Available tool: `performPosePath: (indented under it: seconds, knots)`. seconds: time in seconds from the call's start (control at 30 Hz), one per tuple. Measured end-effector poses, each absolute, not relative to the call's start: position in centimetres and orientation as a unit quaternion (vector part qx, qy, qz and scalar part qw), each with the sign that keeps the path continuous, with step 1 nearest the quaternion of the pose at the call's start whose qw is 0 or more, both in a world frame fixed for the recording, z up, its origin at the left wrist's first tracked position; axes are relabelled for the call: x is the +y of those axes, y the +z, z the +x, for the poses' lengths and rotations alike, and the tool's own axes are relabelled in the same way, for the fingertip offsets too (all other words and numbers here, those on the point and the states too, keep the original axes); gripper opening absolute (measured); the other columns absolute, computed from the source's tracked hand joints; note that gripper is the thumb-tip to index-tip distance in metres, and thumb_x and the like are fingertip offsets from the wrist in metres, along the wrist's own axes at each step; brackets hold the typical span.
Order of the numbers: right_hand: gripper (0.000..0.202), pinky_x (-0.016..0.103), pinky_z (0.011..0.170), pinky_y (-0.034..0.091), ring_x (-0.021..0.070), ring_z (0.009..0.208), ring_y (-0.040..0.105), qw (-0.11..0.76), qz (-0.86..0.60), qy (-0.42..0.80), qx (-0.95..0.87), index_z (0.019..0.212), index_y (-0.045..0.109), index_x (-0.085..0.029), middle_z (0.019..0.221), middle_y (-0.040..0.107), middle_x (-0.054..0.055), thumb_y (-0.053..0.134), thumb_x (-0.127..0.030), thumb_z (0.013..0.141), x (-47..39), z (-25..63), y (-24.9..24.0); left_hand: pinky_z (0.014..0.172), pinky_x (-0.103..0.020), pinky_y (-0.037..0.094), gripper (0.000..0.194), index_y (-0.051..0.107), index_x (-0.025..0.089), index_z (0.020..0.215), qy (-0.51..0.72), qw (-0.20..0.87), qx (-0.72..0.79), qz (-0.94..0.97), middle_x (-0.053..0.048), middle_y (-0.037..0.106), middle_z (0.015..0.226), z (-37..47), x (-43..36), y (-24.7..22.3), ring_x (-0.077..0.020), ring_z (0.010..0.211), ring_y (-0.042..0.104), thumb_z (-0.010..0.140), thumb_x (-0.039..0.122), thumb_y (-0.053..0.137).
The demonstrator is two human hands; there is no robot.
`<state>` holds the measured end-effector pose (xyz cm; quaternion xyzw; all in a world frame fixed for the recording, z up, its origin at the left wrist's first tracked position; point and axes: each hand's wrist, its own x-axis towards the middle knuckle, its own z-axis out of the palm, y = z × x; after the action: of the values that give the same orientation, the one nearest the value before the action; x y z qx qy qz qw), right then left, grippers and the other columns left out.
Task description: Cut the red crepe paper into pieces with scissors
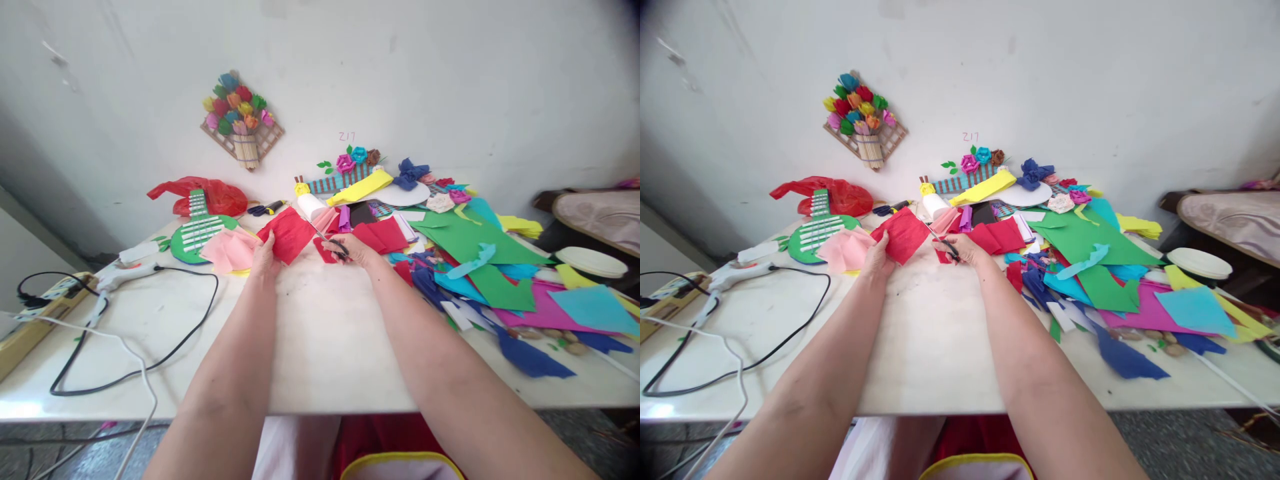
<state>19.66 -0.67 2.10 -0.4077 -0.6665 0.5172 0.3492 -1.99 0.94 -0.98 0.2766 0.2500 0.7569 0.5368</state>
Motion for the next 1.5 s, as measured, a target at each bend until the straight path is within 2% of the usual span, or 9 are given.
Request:
performPosePath:
  seconds: [0.13, 0.57, 0.97, 1.17, 1.5]
  knots:
    - [0.023, 0.015, 0.028, 0.026, 0.004, 0.029, 0.038, 0.356, -0.407, 0.524, -0.659, 0.066, 0.052, -0.016, 0.041, 0.048, -0.007, 0.066, -0.032, 0.073, -0.8, 19.5, 2.3, 0.091, -0.041, 0.048, 0.016, 0.062, 0.018, 0.088, 0.759, 0.532, 0.247, 0.281, -0.006, 0.07, 0.091, -2.1, 1.0, -1.1, -0.0211, 0.095, 0.065, 0.075, 0.025, 0.068]
    - [0.028, 0.016, 0.029, 0.026, 0.0039, 0.029, 0.036, 0.374, -0.412, 0.526, -0.643, 0.063, 0.053, -0.014, 0.037, 0.044, -0.008, 0.074, -0.032, 0.064, -1.3, 19.1, 3.2, 0.091, -0.038, 0.048, 0.013, 0.062, 0.018, 0.087, 0.764, 0.526, 0.249, 0.279, -0.006, 0.07, 0.094, -2.2, 1.0, -1.1, -0.0197, 0.095, 0.065, 0.077, 0.024, 0.066]
    - [0.029, 0.015, 0.027, 0.021, 0.0052, 0.032, 0.045, 0.342, -0.377, 0.526, -0.681, 0.074, 0.053, -0.015, 0.048, 0.055, -0.003, 0.061, -0.043, 0.074, -0.4, 19.9, 1.9, 0.091, -0.039, 0.048, 0.013, 0.062, 0.016, 0.089, 0.747, 0.557, 0.237, 0.274, -0.006, 0.071, 0.09, -2.1, 0.8, -0.8, -0.0202, 0.094, 0.065, 0.077, 0.021, 0.065]
    - [0.029, 0.015, 0.027, 0.02, 0.0045, 0.031, 0.043, 0.345, -0.394, 0.511, -0.681, 0.068, 0.049, -0.015, 0.047, 0.054, -0.003, 0.058, -0.041, 0.078, -0.5, 19.6, 1.9, 0.093, -0.037, 0.047, 0.007, 0.063, 0.016, 0.086, 0.743, 0.56, 0.234, 0.28, -0.006, 0.071, 0.087, -1.8, 0.6, -0.6, -0.0195, 0.096, 0.064, 0.079, 0.018, 0.062]
    - [0.023, 0.014, 0.029, 0.026, 0.0034, 0.028, 0.037, 0.364, -0.414, 0.518, -0.654, 0.066, 0.051, -0.014, 0.04, 0.047, -0.007, 0.063, -0.031, 0.075, -1.1, 18.9, 2.5, 0.092, -0.038, 0.048, 0.011, 0.064, 0.016, 0.088, 0.748, 0.553, 0.242, 0.275, -0.007, 0.07, 0.091, -2.0, 0.8, -0.9, -0.0207, 0.095, 0.065, 0.078, 0.02, 0.064]
